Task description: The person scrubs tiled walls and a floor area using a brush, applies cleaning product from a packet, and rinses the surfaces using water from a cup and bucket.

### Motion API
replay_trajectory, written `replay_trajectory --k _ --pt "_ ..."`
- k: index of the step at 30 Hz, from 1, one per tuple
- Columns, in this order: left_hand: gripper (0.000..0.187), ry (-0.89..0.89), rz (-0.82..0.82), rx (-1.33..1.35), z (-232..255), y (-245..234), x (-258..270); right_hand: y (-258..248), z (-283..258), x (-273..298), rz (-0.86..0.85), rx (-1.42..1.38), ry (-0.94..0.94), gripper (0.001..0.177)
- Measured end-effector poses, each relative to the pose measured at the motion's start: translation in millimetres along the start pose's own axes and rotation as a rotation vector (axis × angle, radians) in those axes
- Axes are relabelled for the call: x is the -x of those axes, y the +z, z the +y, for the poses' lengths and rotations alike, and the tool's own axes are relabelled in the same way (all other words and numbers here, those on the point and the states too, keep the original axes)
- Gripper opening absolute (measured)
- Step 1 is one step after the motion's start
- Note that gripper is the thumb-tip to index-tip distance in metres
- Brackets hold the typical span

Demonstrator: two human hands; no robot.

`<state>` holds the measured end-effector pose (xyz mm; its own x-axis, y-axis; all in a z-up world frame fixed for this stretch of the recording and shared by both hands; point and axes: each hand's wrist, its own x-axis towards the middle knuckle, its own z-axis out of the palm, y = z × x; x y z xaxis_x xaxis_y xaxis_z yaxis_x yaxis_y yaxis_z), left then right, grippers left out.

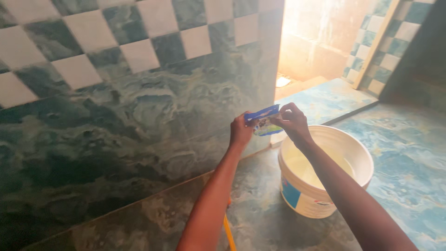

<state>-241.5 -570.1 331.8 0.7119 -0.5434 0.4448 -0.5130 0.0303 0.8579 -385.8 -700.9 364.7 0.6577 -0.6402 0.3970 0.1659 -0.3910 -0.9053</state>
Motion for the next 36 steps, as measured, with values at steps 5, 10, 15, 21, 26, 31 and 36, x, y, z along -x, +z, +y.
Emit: replay_trajectory --k 5,10,15,21,26,31,36 --pt "0.014 0.049 -0.024 0.116 12.7 67.9 -15.1 -58.0 15.4 -14.6 -0.068 -0.061 -0.047 0.030" --pt "0.020 0.086 -0.042 0.081 29.4 117.7 -18.4 -115.3 40.0 -26.5 -0.001 0.090 -0.030 0.015" --pt "0.038 0.140 -0.077 -0.070 24.9 152.1 -14.5 -165.0 52.3 -30.0 0.114 0.086 -0.067 0.021" --pt "0.041 0.233 -0.316 -0.504 -8.3 194.5 -1.0 -228.3 37.7 -36.4 0.342 0.305 -0.044 0.025" --pt "0.045 0.383 -0.455 -0.746 -45.8 232.5 20.6 -274.8 67.3 -49.1 0.500 0.438 0.002 0.023" --pt "0.067 0.398 -0.402 -0.767 -64.4 281.7 16.7 -298.9 106.7 -55.8 0.564 0.542 0.019 0.021" --pt "0.076 0.383 -0.464 -0.722 -71.0 336.6 1.5 -303.1 133.4 -62.8 0.538 0.501 0.143 0.019"
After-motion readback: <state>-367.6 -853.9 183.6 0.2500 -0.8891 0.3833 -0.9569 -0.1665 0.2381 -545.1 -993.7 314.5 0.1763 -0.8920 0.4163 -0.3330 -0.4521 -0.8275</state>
